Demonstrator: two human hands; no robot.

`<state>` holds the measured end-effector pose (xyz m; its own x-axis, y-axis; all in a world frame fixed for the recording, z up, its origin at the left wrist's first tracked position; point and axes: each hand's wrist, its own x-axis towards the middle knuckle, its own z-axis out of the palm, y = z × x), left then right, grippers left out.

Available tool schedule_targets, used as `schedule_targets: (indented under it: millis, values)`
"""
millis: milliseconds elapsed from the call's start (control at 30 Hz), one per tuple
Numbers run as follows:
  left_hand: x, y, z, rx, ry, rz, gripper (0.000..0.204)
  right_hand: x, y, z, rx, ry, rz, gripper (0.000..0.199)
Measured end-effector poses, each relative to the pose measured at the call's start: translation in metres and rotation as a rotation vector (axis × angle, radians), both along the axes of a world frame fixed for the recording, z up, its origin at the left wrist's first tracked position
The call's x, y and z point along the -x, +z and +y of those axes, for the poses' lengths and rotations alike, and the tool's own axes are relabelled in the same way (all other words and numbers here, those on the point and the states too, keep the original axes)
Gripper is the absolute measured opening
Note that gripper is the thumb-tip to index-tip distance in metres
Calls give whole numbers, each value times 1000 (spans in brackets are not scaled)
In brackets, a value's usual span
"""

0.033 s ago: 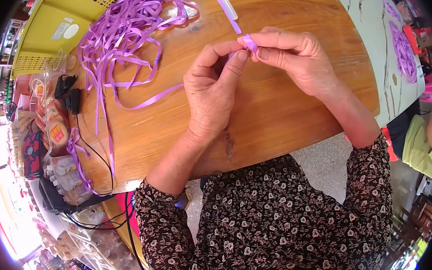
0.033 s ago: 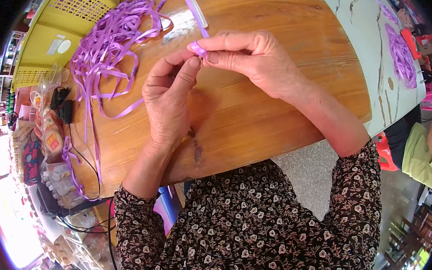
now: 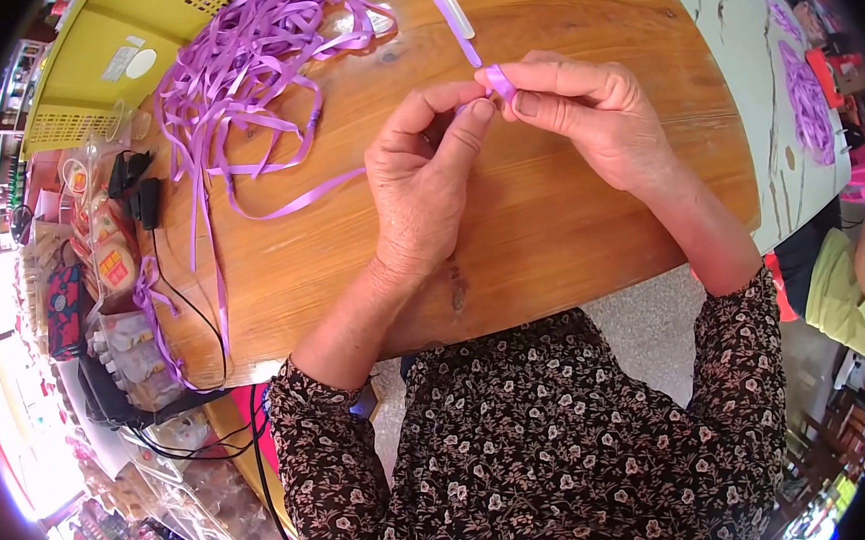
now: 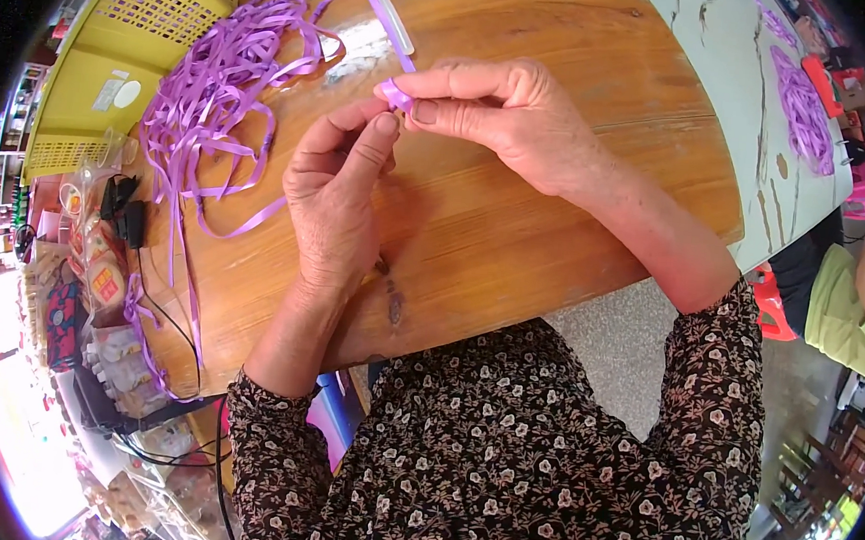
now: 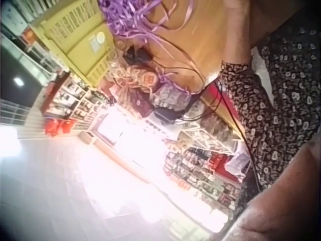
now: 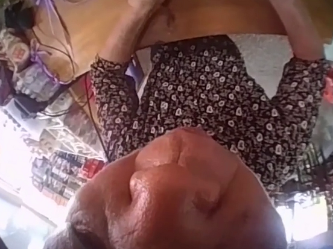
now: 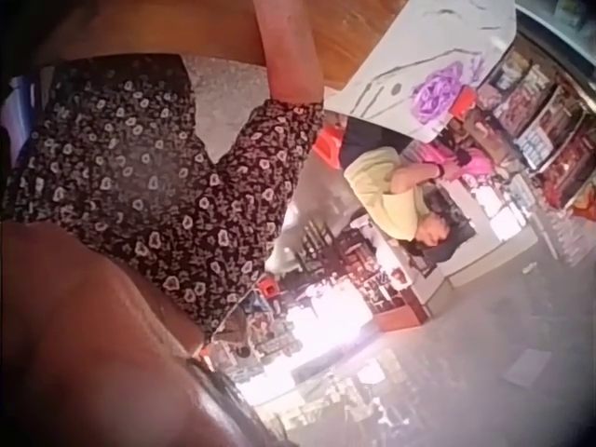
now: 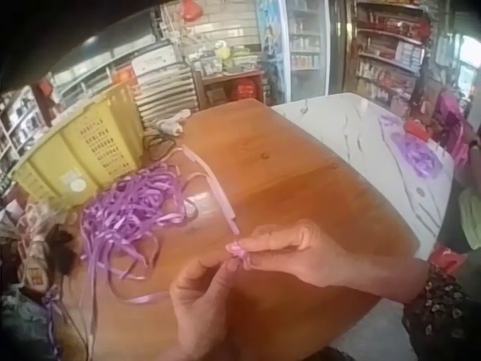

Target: Tying knots into purple ribbons at a table.

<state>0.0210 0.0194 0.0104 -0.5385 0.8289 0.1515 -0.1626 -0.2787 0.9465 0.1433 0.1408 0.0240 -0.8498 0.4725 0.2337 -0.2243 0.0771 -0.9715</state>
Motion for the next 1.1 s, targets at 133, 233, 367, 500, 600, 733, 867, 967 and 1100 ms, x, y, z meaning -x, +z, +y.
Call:
schedule_targets:
  millis: [133, 233, 367, 500, 600, 733, 867, 967, 1100]
  values:
    - [-2, -2, 1, 43, 18, -56, 12, 3, -4, -1, -196, -78, 21, 25]
    - [-2, -4, 1, 50, 10, -48, 12, 2, -8, -3, -540, -184, 14, 28]
    - [-6, -2, 3, 70, 2, -83, 10, 3, -11, 0, -1023, -285, 77, 32]
    - [-3, -8, 4, 119, 52, 2, 8, 7, -15, -5, -1129, -353, 109, 30]
    - [-3, -9, 3, 105, 67, 70, 6, 6, -13, -7, -1123, -371, 103, 28]
    - [-1, -10, 2, 134, 62, 119, 5, 5, -10, -11, -1105, -370, 49, 26]
    - [-2, 0, 0, 168, 15, -31, 7, 0, -5, -13, -761, -321, -122, 20]
    - [-3, 3, 1, 105, -17, -205, 8, 2, -5, -3, -418, -182, -108, 19]
    - [-1, 3, -1, 71, -50, -208, 9, 1, 0, -2, -135, -10, -86, 15]
